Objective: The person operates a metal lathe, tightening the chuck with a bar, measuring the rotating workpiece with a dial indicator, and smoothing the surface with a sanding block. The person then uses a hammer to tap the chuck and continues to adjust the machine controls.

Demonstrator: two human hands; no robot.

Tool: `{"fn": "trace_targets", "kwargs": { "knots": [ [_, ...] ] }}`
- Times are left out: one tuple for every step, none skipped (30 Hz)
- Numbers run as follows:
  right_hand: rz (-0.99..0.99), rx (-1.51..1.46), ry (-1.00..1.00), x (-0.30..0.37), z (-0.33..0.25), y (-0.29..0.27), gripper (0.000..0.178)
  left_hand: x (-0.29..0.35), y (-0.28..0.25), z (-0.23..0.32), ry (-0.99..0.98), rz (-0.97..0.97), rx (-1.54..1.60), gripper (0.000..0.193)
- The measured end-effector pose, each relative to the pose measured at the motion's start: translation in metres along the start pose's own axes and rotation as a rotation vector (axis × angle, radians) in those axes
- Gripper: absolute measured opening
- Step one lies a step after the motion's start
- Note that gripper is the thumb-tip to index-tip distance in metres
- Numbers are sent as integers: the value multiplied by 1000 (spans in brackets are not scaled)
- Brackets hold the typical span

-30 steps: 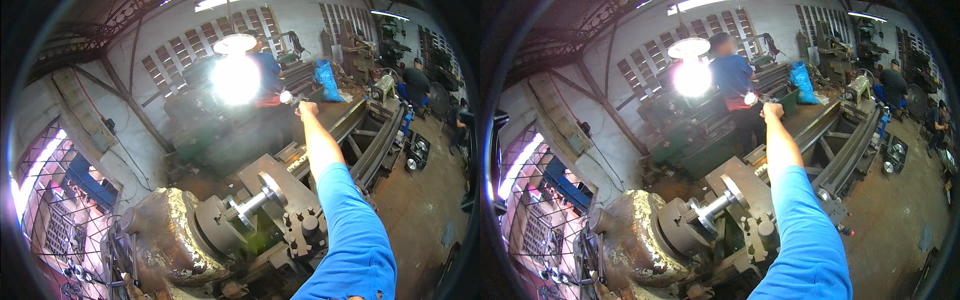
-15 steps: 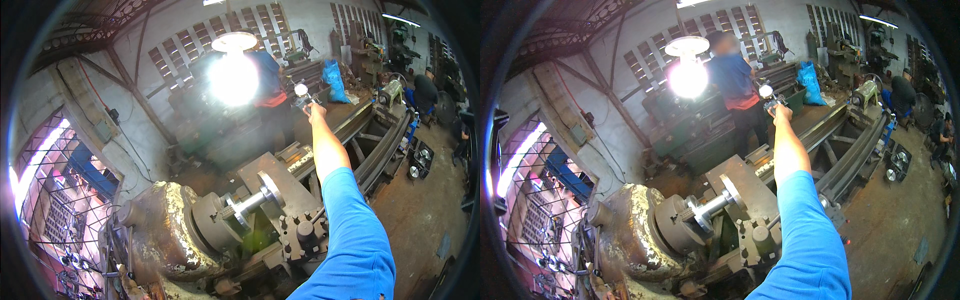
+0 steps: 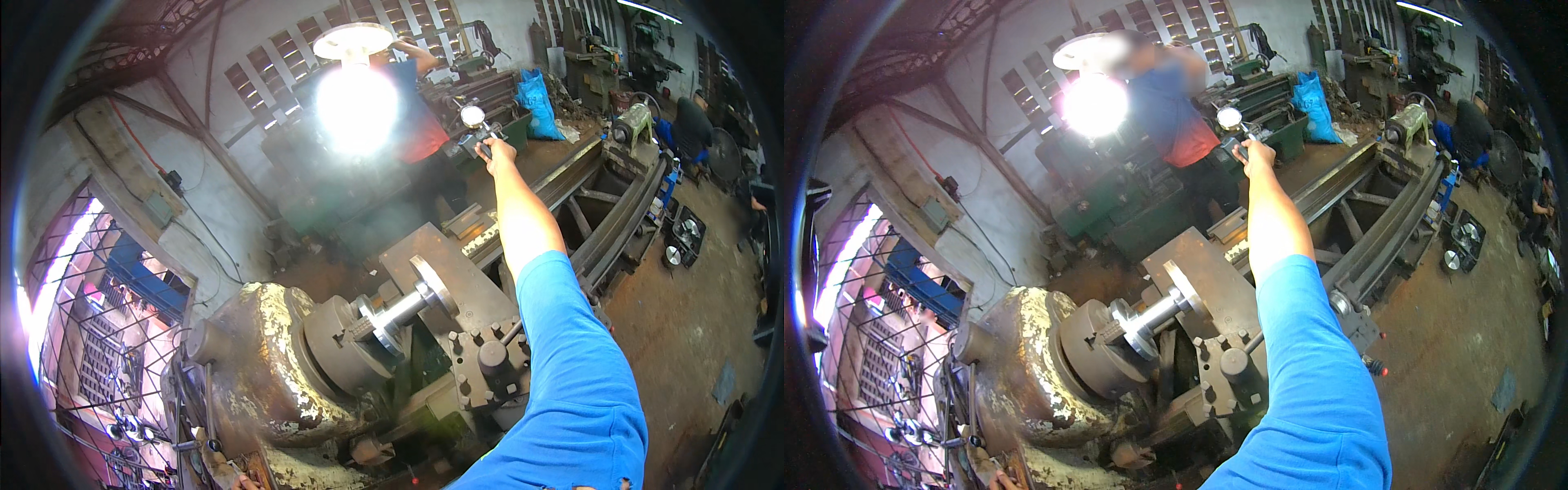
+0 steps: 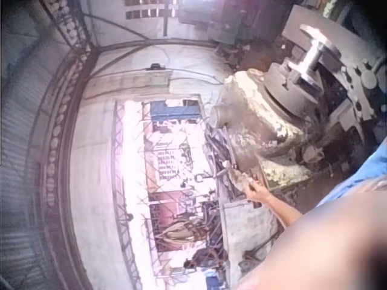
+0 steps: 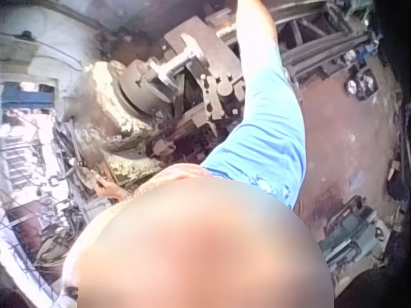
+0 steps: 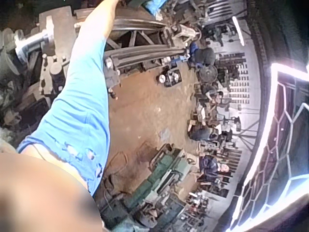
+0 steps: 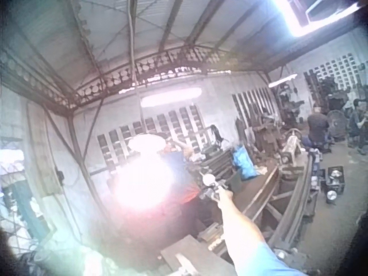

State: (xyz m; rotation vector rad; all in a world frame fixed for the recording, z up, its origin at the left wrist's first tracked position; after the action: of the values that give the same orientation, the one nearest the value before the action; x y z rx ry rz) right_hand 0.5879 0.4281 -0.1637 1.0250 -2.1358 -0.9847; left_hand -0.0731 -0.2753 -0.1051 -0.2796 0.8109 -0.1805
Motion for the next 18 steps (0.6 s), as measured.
{"fn": "trace_targets", "kwargs": {
  "knots": [
    [-17,4,4,0,0,2,17,0,0,0,-5,-8,0,32],
    [-26,10,-1,0,-1,3,17,0,1,0,-12,-16,0,32],
    [-16,23,-3,0,0,2,16,0,1,0,-19,-22,0,32],
    [-9,25,6,0,0,3,14,0,2,1,-5,-13,-1,32],
    [-21,19,1,1,0,3,13,0,2,2,8,-4,-1,31],
    [-17,19,1,1,0,4,13,0,2,2,22,6,0,31],
    [0,21,-3,1,0,3,12,0,2,5,58,22,-10,31],
    [-14,31,-4,1,1,4,12,0,2,7,96,37,-18,31],
    [-14,43,-9,1,1,4,11,0,3,10,135,52,-25,30],
    [-1,58,-22,1,0,3,11,0,4,11,131,47,-37,31],
    [-21,61,-12,1,1,4,10,0,4,12,126,42,-50,32],
    [-29,65,-10,1,2,4,10,0,5,12,121,37,-62,32],
    [-19,77,-3,1,3,4,10,0,5,12,112,44,-59,32],
    [-27,71,9,1,3,4,10,0,5,12,104,44,-58,31],
    [-32,64,9,1,4,5,11,-1,5,12,96,44,-57,31],
    [-18,64,18,2,4,4,13,0,4,10,88,43,-56,31],
    [5,66,20,2,5,3,14,-1,4,8,80,44,-56,30],
    [-10,67,23,2,5,5,13,-1,3,6,75,45,-52,30]
  ]
}}
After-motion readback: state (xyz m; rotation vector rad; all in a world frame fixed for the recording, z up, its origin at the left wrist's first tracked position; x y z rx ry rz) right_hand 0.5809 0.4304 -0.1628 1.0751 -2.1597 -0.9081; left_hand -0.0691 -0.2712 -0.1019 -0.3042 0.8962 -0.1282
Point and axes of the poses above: each hand's wrist, its own x-axis away from the middle knuckle, its own y-axis out of the palm, z = x × y, the point moved 6 cm from there along -x, towards the middle knuckle, and after that the axes turned 2 degrees about -y, right-handed, at the moved point
